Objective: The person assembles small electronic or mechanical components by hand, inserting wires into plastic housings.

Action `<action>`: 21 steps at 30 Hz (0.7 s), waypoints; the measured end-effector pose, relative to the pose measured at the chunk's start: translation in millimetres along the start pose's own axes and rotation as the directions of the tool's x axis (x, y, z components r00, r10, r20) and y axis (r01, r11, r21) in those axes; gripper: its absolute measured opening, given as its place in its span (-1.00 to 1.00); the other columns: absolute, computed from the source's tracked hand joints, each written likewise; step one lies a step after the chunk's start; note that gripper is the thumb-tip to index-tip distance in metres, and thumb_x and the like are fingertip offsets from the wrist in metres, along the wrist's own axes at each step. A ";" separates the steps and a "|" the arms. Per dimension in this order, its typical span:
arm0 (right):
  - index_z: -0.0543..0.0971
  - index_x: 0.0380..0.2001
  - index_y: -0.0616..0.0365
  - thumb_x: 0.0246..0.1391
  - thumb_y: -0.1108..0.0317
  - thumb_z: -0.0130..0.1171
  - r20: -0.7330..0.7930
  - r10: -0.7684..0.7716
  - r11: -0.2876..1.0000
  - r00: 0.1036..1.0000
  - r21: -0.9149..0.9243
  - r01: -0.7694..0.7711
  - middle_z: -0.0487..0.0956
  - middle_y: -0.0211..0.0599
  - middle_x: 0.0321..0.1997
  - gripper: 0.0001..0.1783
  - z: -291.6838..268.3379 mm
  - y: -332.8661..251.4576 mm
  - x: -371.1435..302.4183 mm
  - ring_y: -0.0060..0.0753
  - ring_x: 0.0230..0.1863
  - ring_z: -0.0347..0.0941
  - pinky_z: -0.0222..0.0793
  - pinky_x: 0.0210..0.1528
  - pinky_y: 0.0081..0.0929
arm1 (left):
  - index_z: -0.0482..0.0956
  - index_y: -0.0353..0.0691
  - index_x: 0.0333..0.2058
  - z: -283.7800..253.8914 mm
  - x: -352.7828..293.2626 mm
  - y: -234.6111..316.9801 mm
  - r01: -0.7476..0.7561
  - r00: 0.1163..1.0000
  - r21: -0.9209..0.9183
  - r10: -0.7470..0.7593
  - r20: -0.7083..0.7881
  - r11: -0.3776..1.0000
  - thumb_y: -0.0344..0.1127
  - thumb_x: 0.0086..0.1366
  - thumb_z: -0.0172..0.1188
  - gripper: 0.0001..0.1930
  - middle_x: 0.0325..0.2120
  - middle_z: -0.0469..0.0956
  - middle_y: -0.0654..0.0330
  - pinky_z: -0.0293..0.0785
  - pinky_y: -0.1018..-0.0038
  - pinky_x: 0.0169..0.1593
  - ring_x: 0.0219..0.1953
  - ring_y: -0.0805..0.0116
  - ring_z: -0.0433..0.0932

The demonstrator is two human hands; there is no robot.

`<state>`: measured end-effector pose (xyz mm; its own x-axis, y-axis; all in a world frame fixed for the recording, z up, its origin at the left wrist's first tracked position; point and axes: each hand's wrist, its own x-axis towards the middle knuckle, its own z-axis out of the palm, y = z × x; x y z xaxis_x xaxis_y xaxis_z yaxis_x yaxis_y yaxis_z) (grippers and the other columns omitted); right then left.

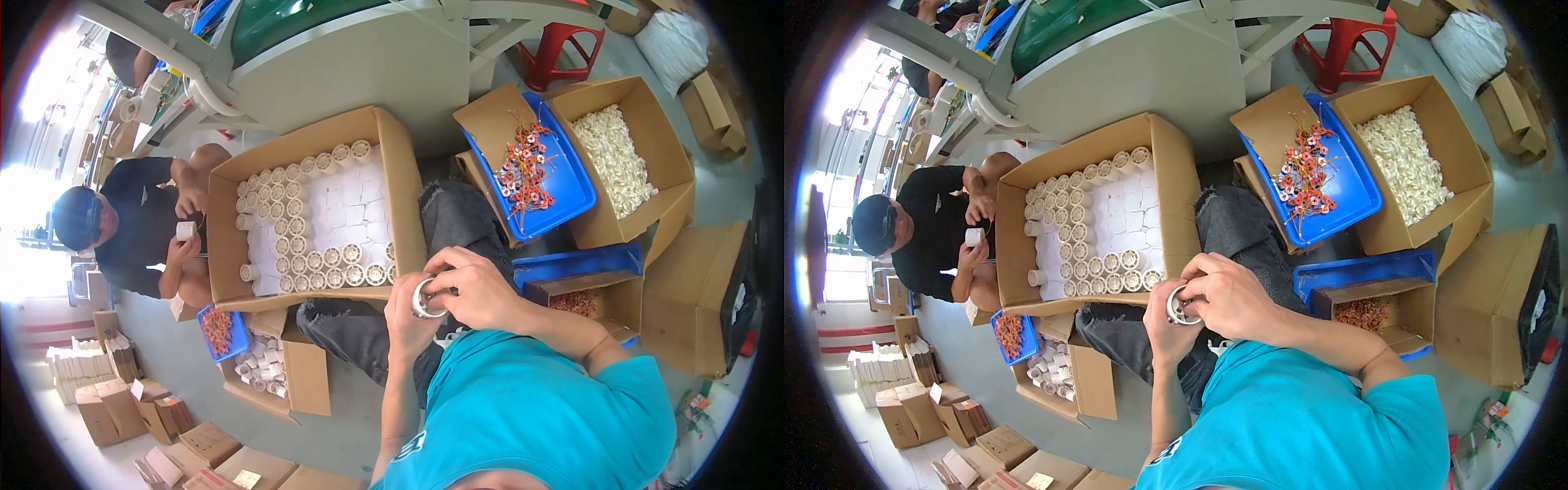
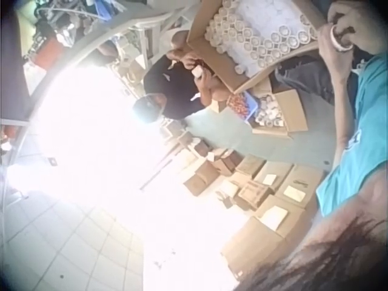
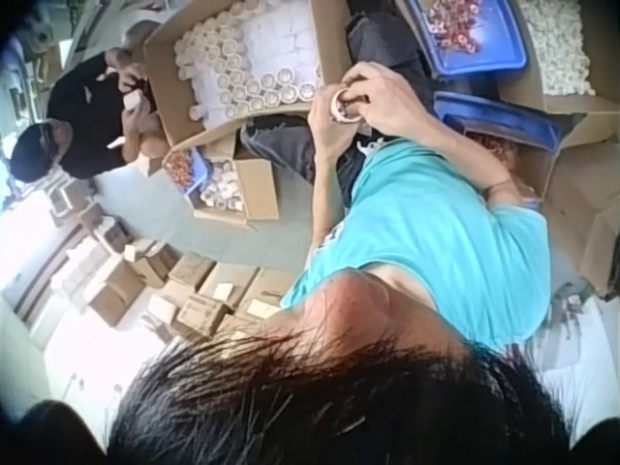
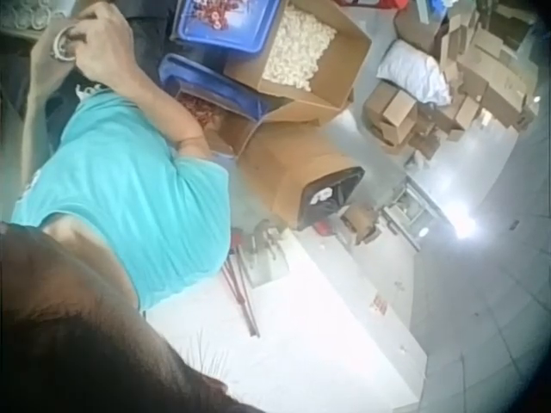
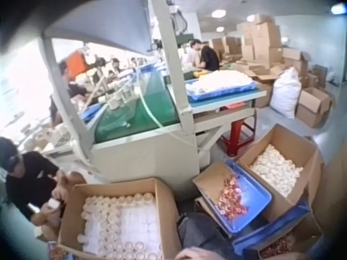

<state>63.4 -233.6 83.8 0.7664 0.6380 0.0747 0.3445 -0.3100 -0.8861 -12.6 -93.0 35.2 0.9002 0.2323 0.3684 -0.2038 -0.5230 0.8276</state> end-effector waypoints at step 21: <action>0.71 -0.35 0.19 -0.20 0.48 0.39 -0.060 -0.041 0.999 0.997 0.030 0.042 0.56 -0.20 -0.14 -0.77 -0.4 -2.6 -3.4 -0.17 -0.08 0.50 0.46 -0.04 -0.31 | 0.52 -0.29 -0.13 -0.6 6.5 2.5 -0.101 0.994 0.055 0.103 -0.022 0.993 -0.55 -0.12 0.47 -0.50 -0.25 0.58 0.01 0.59 0.35 -0.26 -0.27 0.10 0.64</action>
<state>60.1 -235.2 86.0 0.7828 0.6069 0.1377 0.3600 -0.2611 -0.8957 -7.4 -92.3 39.9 0.8659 0.1951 0.4606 -0.2724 -0.5885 0.7613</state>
